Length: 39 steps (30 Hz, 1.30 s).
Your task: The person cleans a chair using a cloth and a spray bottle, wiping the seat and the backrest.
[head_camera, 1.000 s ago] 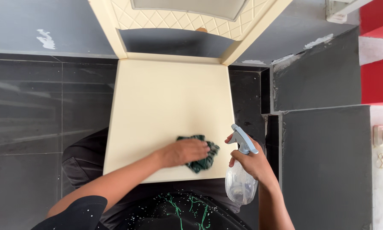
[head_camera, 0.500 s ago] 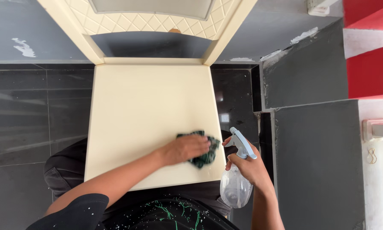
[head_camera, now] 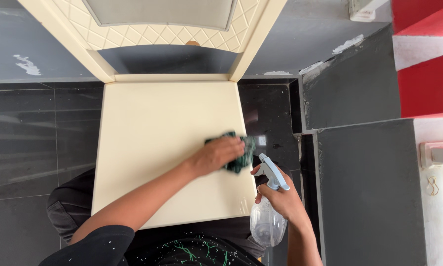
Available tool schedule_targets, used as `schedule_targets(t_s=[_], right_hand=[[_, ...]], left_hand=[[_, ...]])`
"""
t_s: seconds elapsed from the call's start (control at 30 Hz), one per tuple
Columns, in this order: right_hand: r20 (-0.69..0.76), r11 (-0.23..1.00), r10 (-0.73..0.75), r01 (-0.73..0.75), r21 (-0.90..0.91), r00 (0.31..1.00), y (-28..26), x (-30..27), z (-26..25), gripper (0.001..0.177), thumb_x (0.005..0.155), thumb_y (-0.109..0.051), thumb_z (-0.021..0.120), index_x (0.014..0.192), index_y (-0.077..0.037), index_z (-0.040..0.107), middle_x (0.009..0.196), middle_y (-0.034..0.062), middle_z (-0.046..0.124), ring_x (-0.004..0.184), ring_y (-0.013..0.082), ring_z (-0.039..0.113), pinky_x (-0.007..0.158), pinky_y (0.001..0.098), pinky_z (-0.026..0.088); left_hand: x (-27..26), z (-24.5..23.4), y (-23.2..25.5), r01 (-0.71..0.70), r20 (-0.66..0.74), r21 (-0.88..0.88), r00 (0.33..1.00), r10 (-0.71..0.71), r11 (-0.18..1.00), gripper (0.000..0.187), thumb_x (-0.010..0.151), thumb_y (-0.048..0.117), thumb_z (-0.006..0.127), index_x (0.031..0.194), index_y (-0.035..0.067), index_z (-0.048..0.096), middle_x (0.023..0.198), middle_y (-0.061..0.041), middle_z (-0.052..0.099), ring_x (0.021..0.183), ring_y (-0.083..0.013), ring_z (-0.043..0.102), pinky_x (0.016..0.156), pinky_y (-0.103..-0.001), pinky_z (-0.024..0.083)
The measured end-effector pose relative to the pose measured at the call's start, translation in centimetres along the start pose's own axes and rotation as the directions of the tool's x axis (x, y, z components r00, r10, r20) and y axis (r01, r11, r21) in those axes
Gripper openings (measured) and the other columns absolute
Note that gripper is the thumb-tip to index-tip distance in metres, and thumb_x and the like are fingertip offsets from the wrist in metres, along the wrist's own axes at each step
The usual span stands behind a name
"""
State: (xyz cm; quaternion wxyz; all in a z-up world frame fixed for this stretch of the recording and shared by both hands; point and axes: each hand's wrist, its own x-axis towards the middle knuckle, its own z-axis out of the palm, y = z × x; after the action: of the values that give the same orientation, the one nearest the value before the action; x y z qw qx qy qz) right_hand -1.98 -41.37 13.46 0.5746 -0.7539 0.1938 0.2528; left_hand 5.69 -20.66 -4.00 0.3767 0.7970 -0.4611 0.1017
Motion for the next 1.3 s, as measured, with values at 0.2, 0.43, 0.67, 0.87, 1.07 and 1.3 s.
schedule_targets(t_s=[0.2,0.43,0.67,0.87,1.07,1.3], right_hand=[[-0.012,0.999,-0.023,0.022,-0.031,1.000,0.0,0.1,-0.1,0.042,0.067,0.003,0.058,0.107,-0.004,0.068,0.074,0.0058,0.067,0.055,0.0175,0.069,0.059,0.0310,0.050],[0.013,1.000,-0.002,0.002,0.009,1.000,0.2,0.3,0.3,0.041,0.068,0.005,0.058,0.108,-0.003,0.069,0.076,0.0129,0.066,0.057,0.0187,0.069,0.059,0.0328,0.053],[-0.030,1.000,0.004,-0.004,-0.012,1.000,-0.8,0.7,1.2,0.043,0.068,0.005,0.058,0.108,-0.004,0.070,0.096,0.0146,0.070,0.056,0.0197,0.069,0.060,0.0349,0.058],[-0.029,0.999,-0.012,0.011,-0.037,1.000,-1.8,1.5,2.1,0.044,0.067,0.006,0.058,0.109,-0.003,0.069,0.106,0.0120,0.072,0.057,0.0201,0.070,0.062,0.0344,0.056],[0.025,0.999,-0.035,0.035,-0.004,0.999,-1.8,2.5,3.4,0.050,0.068,0.008,0.058,0.116,-0.002,0.067,0.108,0.0127,0.071,0.057,0.0209,0.070,0.060,0.0358,0.058],[0.066,0.999,0.019,-0.016,-0.047,0.998,-1.8,3.6,5.2,0.050,0.070,0.008,0.057,0.119,-0.001,0.064,0.110,0.0113,0.073,0.055,0.0233,0.070,0.060,0.0356,0.057]], left_hand=[[3.2,-2.0,-6.0,0.275,-0.101,0.183,0.960,-0.261,0.944,0.033,0.093,-0.006,0.061,0.124,0.001,0.072,0.135,-0.013,0.067,0.132,-0.0292,0.061,0.117,-0.042,0.045],[3.1,-0.9,-5.0,0.030,0.008,0.045,1.000,-0.030,0.999,0.029,0.091,-0.006,0.063,0.115,0.004,0.075,0.132,-0.013,0.069,0.128,-0.0284,0.064,0.116,-0.041,0.046],[5.2,-4.4,-10.3,0.280,-0.161,0.039,0.949,-0.270,0.959,0.037,0.079,-0.005,0.066,0.115,-0.005,0.072,0.126,-0.019,0.069,0.123,-0.0348,0.062,0.110,-0.043,0.046],[0.8,-3.7,-5.4,-0.009,-0.058,0.075,0.998,0.014,0.997,0.027,0.087,-0.002,0.065,0.113,0.001,0.073,0.127,-0.015,0.071,0.125,-0.0303,0.065,0.113,-0.042,0.047],[-0.7,-9.6,-9.9,0.298,-0.162,0.093,0.946,-0.281,0.950,0.027,0.091,-0.001,0.063,0.115,0.001,0.073,0.127,-0.012,0.070,0.126,-0.0272,0.063,0.113,-0.039,0.050],[-4.4,-10.1,-8.5,0.199,-0.132,0.173,0.975,-0.178,0.965,0.030,0.091,-0.002,0.061,0.117,0.002,0.074,0.130,-0.010,0.070,0.130,-0.0275,0.061,0.113,-0.039,0.049]])
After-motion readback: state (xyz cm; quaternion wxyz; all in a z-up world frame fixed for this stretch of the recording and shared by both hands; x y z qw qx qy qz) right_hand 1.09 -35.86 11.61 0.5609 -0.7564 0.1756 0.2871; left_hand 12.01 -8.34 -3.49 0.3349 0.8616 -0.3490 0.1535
